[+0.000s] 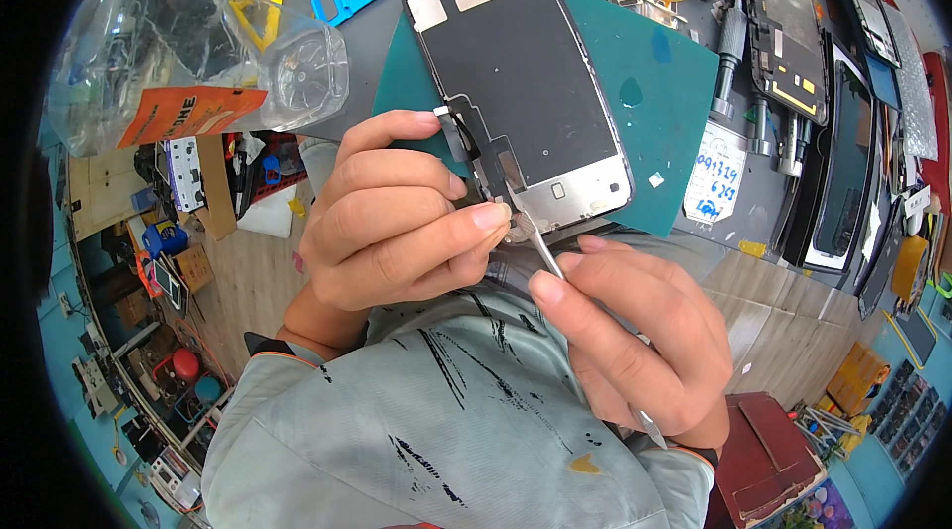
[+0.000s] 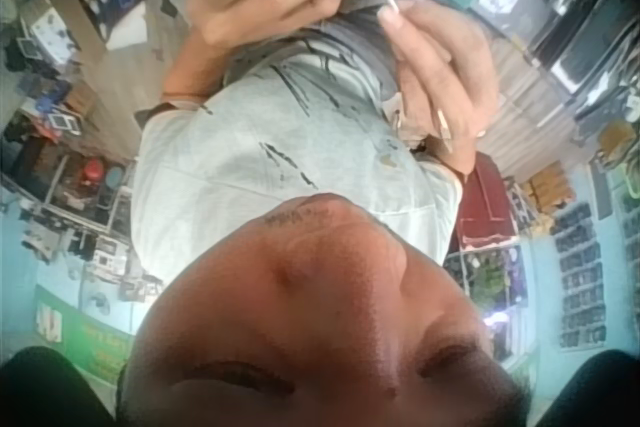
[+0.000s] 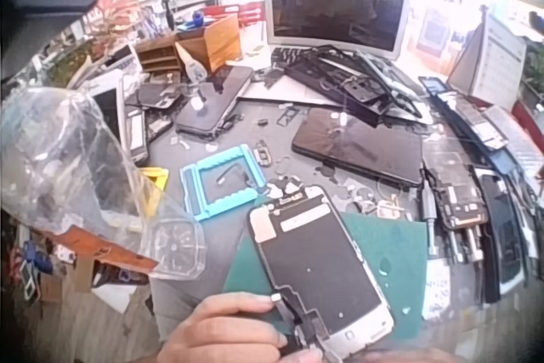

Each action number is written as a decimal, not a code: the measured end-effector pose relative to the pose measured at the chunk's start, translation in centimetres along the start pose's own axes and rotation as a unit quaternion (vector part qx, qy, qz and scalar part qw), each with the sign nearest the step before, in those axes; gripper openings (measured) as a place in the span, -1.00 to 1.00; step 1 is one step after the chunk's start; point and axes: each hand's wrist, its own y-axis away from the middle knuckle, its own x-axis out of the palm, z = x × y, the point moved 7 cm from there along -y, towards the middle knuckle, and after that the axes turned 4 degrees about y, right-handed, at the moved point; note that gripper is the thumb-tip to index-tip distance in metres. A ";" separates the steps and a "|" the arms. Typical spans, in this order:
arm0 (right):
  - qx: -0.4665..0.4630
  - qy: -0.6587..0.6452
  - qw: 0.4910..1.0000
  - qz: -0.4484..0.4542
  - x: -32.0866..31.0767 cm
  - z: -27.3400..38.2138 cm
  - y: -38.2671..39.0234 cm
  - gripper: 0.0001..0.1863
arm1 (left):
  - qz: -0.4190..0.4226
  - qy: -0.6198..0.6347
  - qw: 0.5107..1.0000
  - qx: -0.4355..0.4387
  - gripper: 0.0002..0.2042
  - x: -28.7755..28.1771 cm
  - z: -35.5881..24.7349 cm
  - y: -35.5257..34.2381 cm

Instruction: The person uses a metal spudger to pry and separate the screen assembly from the frame of a white smartphone. They work along the bottom edge of the device, carefully lifting the display to disconnect internal components.

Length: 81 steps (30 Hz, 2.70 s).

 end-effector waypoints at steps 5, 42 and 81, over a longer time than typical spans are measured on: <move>-0.023 0.011 1.000 0.008 -0.1 0.1 -0.1 -0.53 | -0.013 0.007 1.000 0.013 -0.68 0.0 0.1 -0.1; 0.076 -0.109 0.991 0.032 -0.8 -2.6 -0.4 -0.64 | 0.006 0.002 1.000 0.000 -0.64 0.1 0.0 -0.1; -0.003 -0.035 0.999 0.012 -0.6 -1.9 -0.6 -0.51 | -0.041 0.018 0.999 0.018 -0.76 0.1 0.0 -0.1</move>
